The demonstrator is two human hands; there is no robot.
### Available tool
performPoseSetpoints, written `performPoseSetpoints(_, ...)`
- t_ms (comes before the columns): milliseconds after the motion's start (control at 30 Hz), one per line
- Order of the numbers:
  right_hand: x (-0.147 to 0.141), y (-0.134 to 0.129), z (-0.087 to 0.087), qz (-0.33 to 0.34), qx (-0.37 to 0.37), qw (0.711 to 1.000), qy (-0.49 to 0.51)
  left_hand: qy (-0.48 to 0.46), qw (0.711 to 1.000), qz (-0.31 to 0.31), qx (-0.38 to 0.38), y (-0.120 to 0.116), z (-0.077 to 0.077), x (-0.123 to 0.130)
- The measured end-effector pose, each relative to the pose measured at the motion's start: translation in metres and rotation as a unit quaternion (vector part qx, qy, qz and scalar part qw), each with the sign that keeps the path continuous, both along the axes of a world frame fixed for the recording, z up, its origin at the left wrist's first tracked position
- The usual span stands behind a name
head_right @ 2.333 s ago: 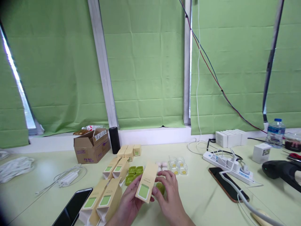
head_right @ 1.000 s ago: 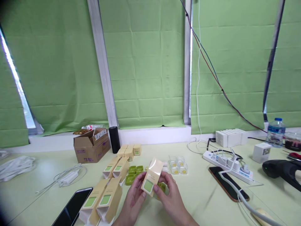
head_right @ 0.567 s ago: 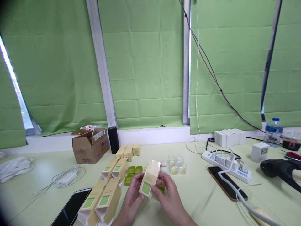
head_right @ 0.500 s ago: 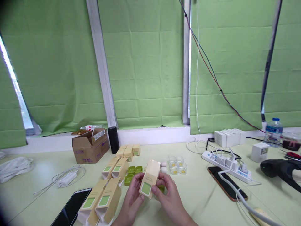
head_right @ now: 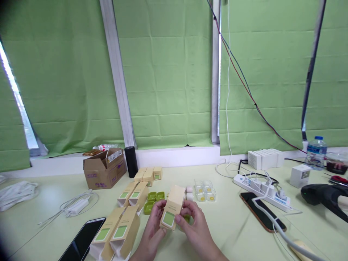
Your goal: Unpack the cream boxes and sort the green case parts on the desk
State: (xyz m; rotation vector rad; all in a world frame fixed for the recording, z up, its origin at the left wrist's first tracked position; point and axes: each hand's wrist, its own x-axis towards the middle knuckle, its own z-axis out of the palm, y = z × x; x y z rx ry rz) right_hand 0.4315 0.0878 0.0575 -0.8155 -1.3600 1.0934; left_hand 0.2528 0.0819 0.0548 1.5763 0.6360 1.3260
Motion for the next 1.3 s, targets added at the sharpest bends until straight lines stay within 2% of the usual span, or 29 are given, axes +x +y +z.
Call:
performPoseSetpoints(167,-0.001,-0.001,0.000,0.005,-0.006,1.000,0.007,0.000,1.000,-0.007,-0.002,0.001,-0.002,0.000)
performPoseSetpoints(367,0.003,0.003,0.001,0.013,-0.013,1.000,0.018,0.040,0.999,0.019,-0.020,0.000,-0.008,-0.002)
performPoseSetpoints(500,0.006,0.005,0.002,-0.001,-0.006,1.000,0.012,0.039,0.999,0.009,0.004,-0.001,-0.011,-0.003)
performPoseSetpoints(667,0.004,0.005,-0.001,0.020,-0.004,1.000,0.006,0.031,0.999,0.026,-0.016,-0.004,-0.004,0.001)
performPoseSetpoints(867,0.004,0.005,-0.001,0.014,-0.013,1.000,0.015,0.024,0.999,0.015,-0.014,-0.006,0.003,0.003)
performPoseSetpoints(1300,0.005,0.007,-0.006,0.020,-0.007,0.999,0.030,0.033,0.999,-0.006,0.015,0.001,-0.011,-0.003)
